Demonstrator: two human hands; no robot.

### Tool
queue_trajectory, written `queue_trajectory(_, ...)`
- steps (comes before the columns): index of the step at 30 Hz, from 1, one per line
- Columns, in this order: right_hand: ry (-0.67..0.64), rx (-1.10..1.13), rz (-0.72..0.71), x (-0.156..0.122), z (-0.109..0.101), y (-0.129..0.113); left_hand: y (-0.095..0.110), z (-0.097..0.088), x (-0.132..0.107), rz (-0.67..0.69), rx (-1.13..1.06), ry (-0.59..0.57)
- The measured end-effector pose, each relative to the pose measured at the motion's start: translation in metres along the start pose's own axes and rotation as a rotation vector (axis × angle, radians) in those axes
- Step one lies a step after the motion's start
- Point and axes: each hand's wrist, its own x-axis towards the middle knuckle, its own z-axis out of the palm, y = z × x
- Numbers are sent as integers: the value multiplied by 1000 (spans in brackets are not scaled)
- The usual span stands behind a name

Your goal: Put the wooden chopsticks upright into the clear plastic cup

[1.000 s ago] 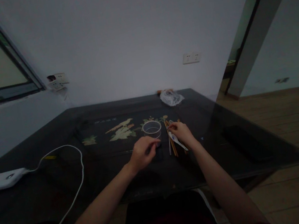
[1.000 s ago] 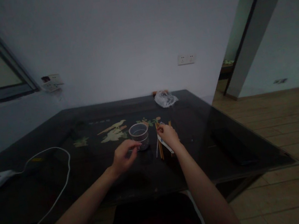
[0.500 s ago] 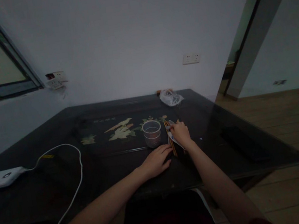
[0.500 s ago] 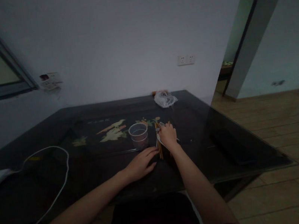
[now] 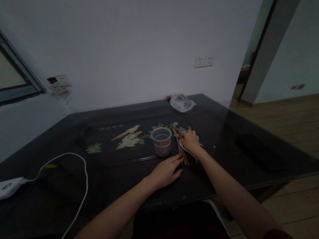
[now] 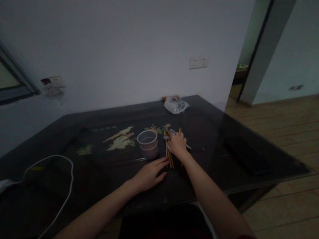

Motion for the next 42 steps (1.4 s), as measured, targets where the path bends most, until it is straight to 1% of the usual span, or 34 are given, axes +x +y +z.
queue_trajectory(7, 20, -6, -7, -1, 2, -1, 3, -2, 0, 3, 63, -26)
queue_trajectory(12, 50, -42, -29, -1, 4, -1, 4, -1, 1, -3, 152, -57)
queue_trajectory(15, 37, -31, -26, 1, 6, -1, 4, -1, 1, -1, 185, -66)
queue_trajectory(20, 8, 30, -26, 3, 10, 1, 4, -1, 0, 2, 194, -58)
queue_trajectory(29, -5, 54, -41, 3, 11, 0, 5, -3, -1, 18, 194, -49)
queue_trajectory(34, -33, 49, -55, 1, 10, -1, 6, -3, -1, 20, 193, -40)
queue_trajectory(38, -22, 34, -82, 2, 12, -1, 6, -3, -1, 25, 202, -34)
queue_trajectory(42, -40, 2, -123, 3, 14, -2, 7, -2, -1, 18, 221, -31)
